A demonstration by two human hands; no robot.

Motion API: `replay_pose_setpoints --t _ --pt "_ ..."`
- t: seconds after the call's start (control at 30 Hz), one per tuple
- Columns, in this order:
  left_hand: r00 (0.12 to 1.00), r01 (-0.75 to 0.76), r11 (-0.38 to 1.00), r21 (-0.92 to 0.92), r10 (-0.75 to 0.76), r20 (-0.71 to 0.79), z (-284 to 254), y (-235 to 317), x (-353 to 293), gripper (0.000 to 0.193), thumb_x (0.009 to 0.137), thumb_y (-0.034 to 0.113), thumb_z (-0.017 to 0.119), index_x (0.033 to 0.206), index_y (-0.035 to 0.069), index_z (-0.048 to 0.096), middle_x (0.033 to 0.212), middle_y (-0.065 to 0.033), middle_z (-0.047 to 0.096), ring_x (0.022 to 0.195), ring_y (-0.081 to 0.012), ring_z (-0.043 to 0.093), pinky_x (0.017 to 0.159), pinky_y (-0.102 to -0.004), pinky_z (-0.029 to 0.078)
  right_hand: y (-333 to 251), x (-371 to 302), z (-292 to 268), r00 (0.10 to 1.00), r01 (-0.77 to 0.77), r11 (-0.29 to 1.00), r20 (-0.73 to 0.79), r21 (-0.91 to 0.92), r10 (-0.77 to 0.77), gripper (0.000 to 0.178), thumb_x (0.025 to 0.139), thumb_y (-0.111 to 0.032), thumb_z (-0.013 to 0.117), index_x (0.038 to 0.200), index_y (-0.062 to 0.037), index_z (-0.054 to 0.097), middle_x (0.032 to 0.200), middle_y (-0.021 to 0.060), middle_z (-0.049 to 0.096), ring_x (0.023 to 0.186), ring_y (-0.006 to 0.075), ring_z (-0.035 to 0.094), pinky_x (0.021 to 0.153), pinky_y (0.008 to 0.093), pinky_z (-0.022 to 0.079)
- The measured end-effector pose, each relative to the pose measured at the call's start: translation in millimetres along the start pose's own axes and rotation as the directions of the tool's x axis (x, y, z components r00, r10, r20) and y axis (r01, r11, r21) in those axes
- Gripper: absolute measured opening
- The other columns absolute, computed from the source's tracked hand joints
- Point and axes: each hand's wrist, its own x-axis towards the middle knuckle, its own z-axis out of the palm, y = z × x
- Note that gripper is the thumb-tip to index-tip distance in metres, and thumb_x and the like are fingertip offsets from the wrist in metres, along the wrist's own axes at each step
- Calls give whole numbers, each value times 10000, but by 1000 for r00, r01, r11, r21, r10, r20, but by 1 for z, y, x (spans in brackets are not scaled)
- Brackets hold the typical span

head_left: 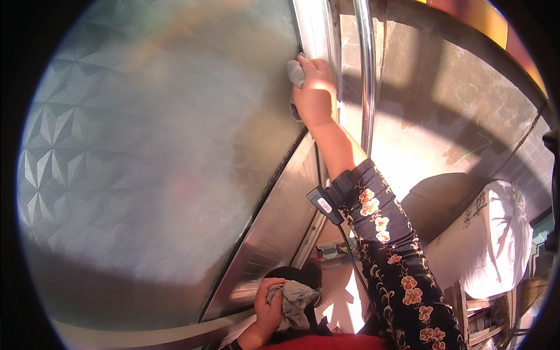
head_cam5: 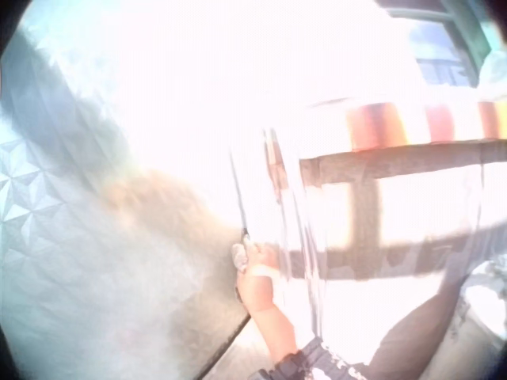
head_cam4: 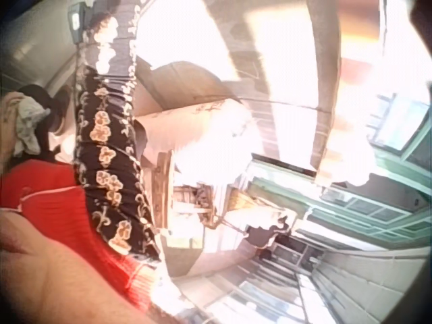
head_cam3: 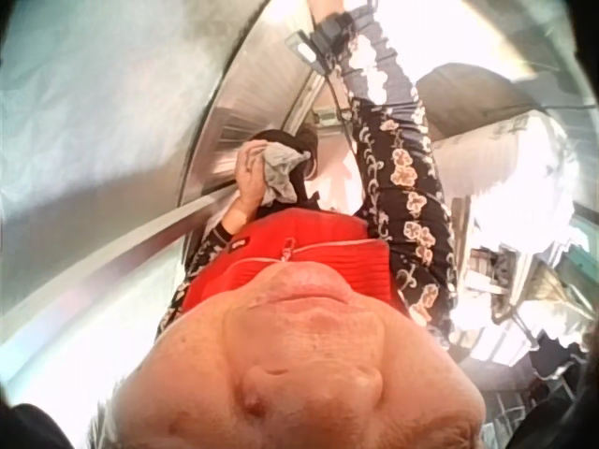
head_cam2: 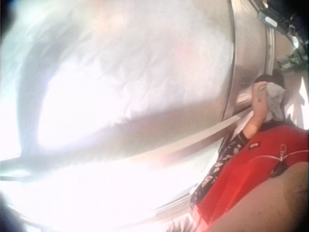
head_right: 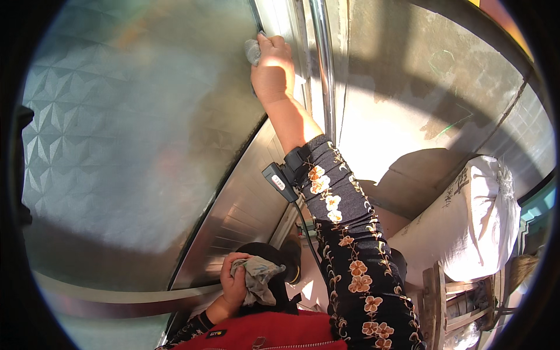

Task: The person wipes a glass door and adjacent metal frame with a cloth, moving methodically across the surface. The person then walks outside and briefly touches a small dog with the cloth before returning to the door.

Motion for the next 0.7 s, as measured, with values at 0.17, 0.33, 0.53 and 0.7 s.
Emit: replay_pose_setpoints --t 0.17,0.33,0.53,0.7 --pt "1000 -18 999 30 18 17 4 1 2 219 912 -6 486 1113 -18 575 1056 -130 623 997 -229 620 936 -332 468 22 -56 3 969 -175 979 156 -105 190 445 756 23 653 1194 -63 659 1123 150 601 1053 359 601 913 419 505" --pt "999 -39 998 48 38 20 14 3 3 205 924 5 493 1108 -12 580 1049 -123 630 991 -221 618 926 -325 467 43 -91 -15 910 -210 967 332 -145 247 372 774 11 635 1140 -43 665 1117 175 595 1024 391 608 887 447 511" --pt "999 -51 994 92 49 18 21 7 -1 189 951 23 508 1123 5 583 1048 -104 641 990 -200 612 913 -310 463 35 -83 -30 758 -174 953 584 -247 289 238 774 -24 656 1012 -19 659 1058 167 584 1025 374 607 891 450 512" --pt "997 -73 991 113 71 20 28 9 -4 187 962 29 512 1133 17 584 1052 -89 631 994 -184 599 921 -298 456 -12 -130 -62 718 22 988 691 -151 89 249 765 -46 670 1011 -27 645 1089 147 580 1064 326 595 891 431 521"
